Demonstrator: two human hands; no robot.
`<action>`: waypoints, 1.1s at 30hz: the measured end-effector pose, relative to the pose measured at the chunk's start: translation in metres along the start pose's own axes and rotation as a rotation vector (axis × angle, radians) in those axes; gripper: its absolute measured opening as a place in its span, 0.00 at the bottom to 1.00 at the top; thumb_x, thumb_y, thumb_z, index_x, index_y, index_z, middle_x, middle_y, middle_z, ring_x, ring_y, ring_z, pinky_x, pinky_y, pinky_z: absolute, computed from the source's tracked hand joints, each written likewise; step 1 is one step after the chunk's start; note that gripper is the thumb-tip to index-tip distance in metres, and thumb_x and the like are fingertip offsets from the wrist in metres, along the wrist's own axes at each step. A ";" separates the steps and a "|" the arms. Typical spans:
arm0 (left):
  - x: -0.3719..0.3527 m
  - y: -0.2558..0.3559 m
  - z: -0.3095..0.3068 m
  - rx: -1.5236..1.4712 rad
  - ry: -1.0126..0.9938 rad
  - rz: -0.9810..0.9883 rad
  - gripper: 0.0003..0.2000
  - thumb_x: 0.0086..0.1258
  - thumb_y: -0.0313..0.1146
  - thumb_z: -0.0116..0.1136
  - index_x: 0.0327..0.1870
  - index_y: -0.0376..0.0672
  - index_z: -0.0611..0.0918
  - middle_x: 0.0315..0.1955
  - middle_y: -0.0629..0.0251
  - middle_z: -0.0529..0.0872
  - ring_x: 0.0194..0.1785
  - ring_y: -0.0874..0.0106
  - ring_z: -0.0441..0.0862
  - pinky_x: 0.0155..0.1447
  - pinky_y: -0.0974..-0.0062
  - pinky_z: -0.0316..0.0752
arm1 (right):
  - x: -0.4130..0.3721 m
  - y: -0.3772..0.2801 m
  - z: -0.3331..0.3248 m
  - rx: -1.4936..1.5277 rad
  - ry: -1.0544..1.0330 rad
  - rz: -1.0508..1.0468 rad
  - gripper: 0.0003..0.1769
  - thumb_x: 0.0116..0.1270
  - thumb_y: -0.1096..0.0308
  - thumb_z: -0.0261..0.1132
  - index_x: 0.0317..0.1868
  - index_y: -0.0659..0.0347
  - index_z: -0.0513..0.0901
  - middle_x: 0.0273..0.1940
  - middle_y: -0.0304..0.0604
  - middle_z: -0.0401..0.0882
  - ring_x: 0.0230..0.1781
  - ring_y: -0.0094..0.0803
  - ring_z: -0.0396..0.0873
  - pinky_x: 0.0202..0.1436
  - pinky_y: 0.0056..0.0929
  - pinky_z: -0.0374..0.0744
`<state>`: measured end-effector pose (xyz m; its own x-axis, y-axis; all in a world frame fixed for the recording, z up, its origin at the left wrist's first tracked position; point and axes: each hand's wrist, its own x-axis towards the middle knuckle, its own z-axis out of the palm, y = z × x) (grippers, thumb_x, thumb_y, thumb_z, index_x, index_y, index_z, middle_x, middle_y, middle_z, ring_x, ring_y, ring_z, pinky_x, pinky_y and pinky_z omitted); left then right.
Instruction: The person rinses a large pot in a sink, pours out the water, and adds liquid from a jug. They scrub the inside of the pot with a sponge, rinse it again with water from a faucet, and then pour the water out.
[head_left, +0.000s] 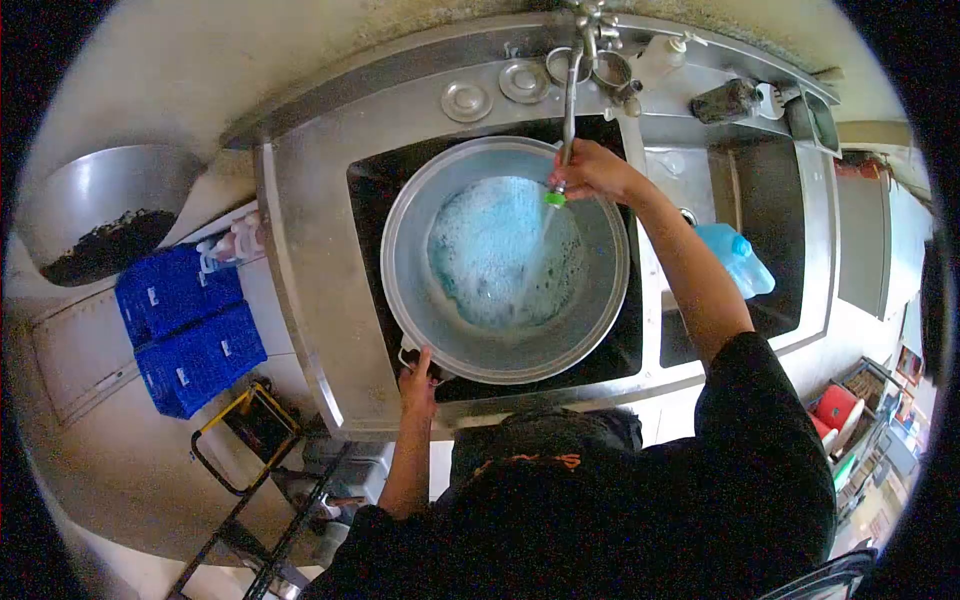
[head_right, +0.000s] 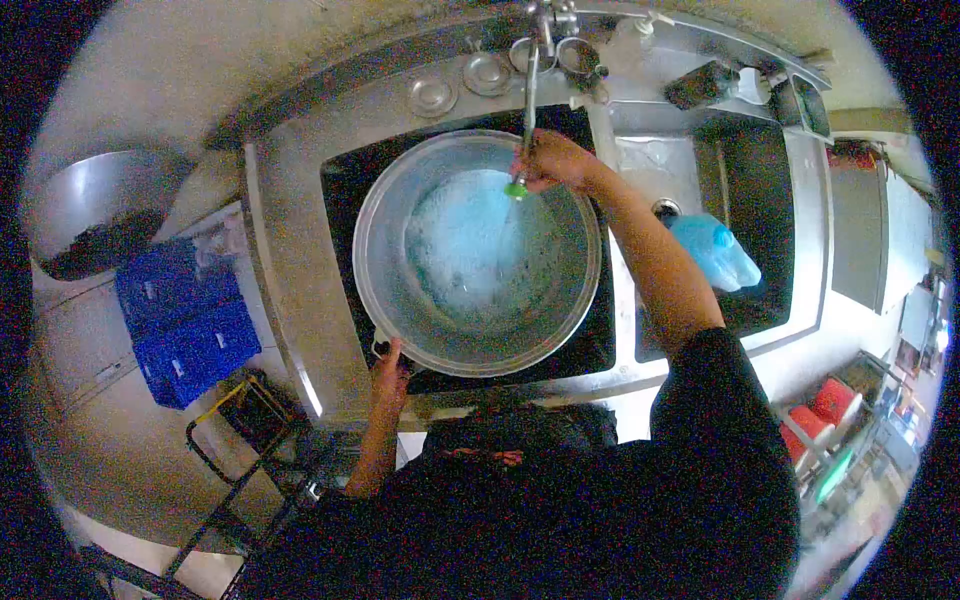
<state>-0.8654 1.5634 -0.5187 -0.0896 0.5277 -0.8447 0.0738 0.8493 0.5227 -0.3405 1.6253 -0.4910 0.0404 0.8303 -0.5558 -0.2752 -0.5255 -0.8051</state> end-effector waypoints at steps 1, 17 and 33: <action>-0.010 0.006 0.000 0.002 0.013 -0.005 0.19 0.58 0.43 0.73 0.39 0.47 0.74 0.33 0.71 0.77 0.30 0.79 0.74 0.27 0.80 0.66 | -0.001 -0.010 0.008 0.050 0.022 0.033 0.13 0.62 0.68 0.65 0.43 0.60 0.72 0.35 0.43 0.83 0.26 0.28 0.80 0.26 0.24 0.80; -0.136 0.144 0.077 0.064 0.002 0.173 0.21 0.59 0.26 0.71 0.30 0.55 0.64 0.19 0.82 0.64 0.19 0.87 0.62 0.18 0.86 0.56 | -0.016 -0.037 0.023 0.086 -0.097 0.061 0.15 0.65 0.69 0.66 0.48 0.62 0.71 0.42 0.42 0.82 0.42 0.30 0.83 0.44 0.29 0.84; -0.147 0.168 0.097 0.103 -0.020 0.193 0.22 0.58 0.23 0.70 0.27 0.55 0.64 0.17 0.83 0.62 0.17 0.87 0.61 0.19 0.86 0.56 | -0.016 -0.012 -0.024 -0.157 -0.190 0.005 0.16 0.61 0.68 0.68 0.46 0.58 0.72 0.37 0.39 0.81 0.33 0.26 0.80 0.32 0.24 0.83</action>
<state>-0.7430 1.6271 -0.3177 -0.0439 0.6788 -0.7330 0.1888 0.7261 0.6612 -0.3149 1.6138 -0.4773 -0.1462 0.8397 -0.5230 -0.1221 -0.5399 -0.8328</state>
